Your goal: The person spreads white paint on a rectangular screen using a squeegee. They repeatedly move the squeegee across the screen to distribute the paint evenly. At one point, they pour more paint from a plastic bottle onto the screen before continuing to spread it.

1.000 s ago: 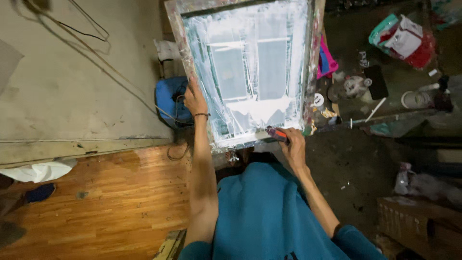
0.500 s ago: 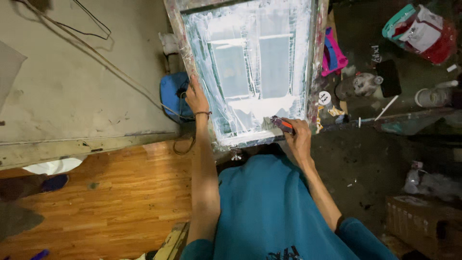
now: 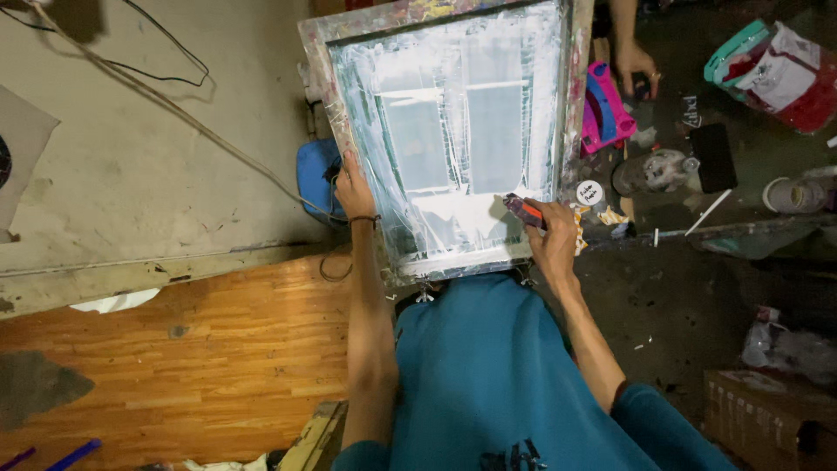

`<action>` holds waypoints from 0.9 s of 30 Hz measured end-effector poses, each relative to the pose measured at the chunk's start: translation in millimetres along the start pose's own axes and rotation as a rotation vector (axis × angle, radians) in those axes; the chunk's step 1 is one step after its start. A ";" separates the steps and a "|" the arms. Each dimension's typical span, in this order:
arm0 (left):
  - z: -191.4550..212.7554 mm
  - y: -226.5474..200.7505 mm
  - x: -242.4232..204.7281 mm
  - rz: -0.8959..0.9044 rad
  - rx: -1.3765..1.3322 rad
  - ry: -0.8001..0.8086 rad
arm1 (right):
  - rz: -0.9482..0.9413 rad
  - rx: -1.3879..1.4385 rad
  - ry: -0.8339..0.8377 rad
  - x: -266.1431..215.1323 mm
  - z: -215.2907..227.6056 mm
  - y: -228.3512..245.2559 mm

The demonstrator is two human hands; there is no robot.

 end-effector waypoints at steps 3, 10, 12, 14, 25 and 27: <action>-2.9 10.7 1.0 0.015 -0.004 0.011 | 0.017 0.005 -0.005 3.5 -2.6 -7.6; -4.0 -5.3 -5.6 0.042 0.001 -0.009 | 0.032 -0.008 0.017 6.6 -7.0 5.4; -0.8 -16.9 -11.4 0.022 -0.001 -0.023 | 0.039 -0.011 0.010 2.3 -10.6 2.1; -2.4 -5.7 -6.6 0.038 0.002 -0.012 | 0.027 -0.002 0.005 -1.3 -14.1 -3.5; 0.7 -0.4 -6.2 0.020 0.011 0.005 | -0.033 0.069 -0.022 -18.0 -3.0 21.4; 6.8 -14.9 -19.6 0.035 0.054 0.033 | -0.019 0.107 0.012 -22.1 -11.8 20.3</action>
Point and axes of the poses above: each hand's wrist, its own x-axis towards the middle knuckle, its own z-axis out of the back of the hand, y = z × x, the point moved 6 cm from there along x, towards the middle knuckle, and after that the axes turned 7 degrees about y, right-handed, at the moved point
